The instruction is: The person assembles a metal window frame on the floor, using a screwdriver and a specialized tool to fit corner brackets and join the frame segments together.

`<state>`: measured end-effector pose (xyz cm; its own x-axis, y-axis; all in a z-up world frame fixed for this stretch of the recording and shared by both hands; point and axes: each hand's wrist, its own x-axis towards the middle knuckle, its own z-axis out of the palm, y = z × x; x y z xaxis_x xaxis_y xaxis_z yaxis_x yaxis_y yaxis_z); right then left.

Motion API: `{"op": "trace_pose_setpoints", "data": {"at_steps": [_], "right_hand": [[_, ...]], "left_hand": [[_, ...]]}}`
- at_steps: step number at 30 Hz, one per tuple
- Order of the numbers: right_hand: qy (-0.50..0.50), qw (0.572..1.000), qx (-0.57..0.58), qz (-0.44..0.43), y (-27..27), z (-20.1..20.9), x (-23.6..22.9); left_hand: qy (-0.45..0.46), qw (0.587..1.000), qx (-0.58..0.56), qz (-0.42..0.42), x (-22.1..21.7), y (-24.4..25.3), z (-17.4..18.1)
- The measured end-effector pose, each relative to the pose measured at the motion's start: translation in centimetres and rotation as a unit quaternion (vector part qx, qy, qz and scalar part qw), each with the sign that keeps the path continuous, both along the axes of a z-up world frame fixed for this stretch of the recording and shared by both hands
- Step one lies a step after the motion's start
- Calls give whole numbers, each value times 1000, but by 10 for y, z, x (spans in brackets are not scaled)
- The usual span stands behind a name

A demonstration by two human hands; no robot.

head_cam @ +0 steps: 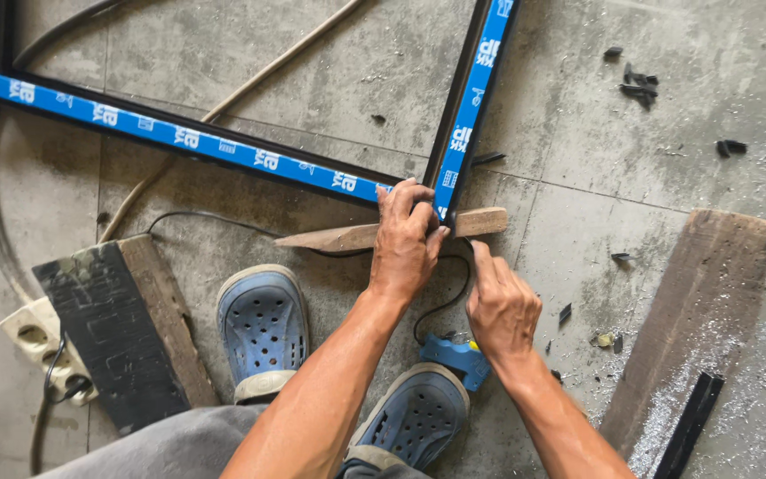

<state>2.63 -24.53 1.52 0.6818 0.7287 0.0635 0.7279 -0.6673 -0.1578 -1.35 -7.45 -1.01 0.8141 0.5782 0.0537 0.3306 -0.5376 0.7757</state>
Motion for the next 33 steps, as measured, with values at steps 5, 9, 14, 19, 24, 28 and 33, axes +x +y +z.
{"op": "trace_pose_setpoints", "data": {"at_steps": [5, 9, 14, 19, 24, 28, 33], "right_hand": [[322, 887, 210, -257, 8, -1, -13], [334, 848, 281, -300, 38, -13, -13], [327, 816, 302, -369, 54, -49, -11], [303, 817, 310, -380, 62, -40, -11], [287, 824, 312, -377, 67, -32, -12], [298, 823, 302, -379, 71, -26, -11], [321, 803, 279, -418, 74, -25, -10]], "left_hand": [[-15, 1000, 9, -12, -1, 3, 4], [-7, 1000, 10, -12, 4, 13, -4], [42, 998, 23, -46, 22, 29, -17], [56, 997, 3, -43, 23, 32, -13], [56, 998, -13, -41, 28, 36, -14], [83, 994, -61, -45, 29, 37, -8], [78, 994, -59, -45, 30, 36, -12]]}}
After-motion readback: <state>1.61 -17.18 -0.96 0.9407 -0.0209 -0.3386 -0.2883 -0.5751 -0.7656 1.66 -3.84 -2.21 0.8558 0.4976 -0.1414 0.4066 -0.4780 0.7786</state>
